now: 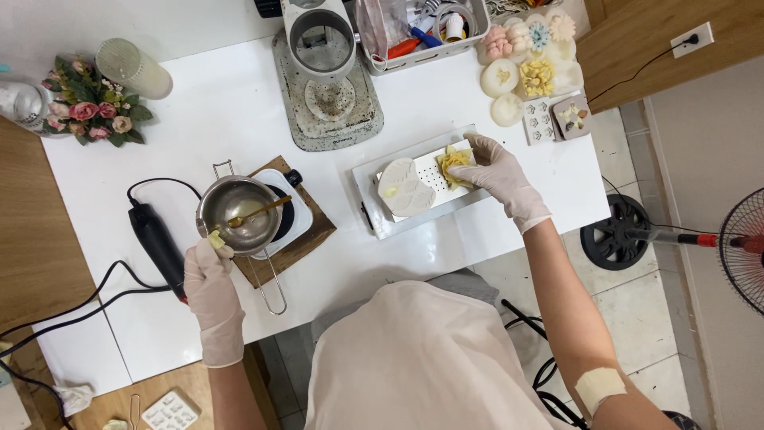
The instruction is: The recorder is assembling a decorative soap rose by dipping prepared soap petals into melted liquid soap and layering them.
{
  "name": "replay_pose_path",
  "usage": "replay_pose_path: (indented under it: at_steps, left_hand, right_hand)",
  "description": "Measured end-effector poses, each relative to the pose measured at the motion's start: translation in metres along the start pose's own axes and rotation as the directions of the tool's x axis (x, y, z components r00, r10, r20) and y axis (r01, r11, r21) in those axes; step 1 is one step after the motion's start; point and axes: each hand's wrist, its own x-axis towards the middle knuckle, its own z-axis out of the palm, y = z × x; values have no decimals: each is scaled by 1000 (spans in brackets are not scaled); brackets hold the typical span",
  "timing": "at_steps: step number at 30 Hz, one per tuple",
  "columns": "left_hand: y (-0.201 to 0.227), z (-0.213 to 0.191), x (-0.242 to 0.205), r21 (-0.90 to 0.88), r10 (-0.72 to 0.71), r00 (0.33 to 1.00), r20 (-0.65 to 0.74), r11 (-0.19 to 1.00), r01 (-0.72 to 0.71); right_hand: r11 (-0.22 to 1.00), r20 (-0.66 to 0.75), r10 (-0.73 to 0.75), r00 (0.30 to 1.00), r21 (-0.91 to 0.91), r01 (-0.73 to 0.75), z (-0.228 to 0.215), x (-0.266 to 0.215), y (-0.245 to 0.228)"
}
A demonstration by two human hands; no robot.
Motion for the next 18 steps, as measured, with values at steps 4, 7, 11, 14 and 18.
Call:
replay_pose_path:
  at_steps: [4, 7, 11, 14, 18]
  left_hand:
    - [2, 3, -1, -27, -10, 1000, -6, 1000, 10]
    - [0, 4, 0, -7, -25, 999, -23, 1000, 25]
    - [3, 8, 0, -19, -23, 1000, -3, 1000, 22]
    - [4, 10, 1, -28, -47, 999, -14, 999, 46]
    - [-5, 4, 3, -74, -46, 999, 14, 996, 47]
  right_hand:
    - [1000, -11, 21, 1000, 21, -21, -7, 2, -2]
    - [998, -22, 18, 1000, 64, -16, -15, 1, -1]
    - [997, -82, 46, 996, 63, -41, -16, -7, -8]
    - [998, -115, 52, 992, 26, -49, -15, -10, -16]
    - [995, -131, 67, 989, -62, -76, -15, -8, -16]
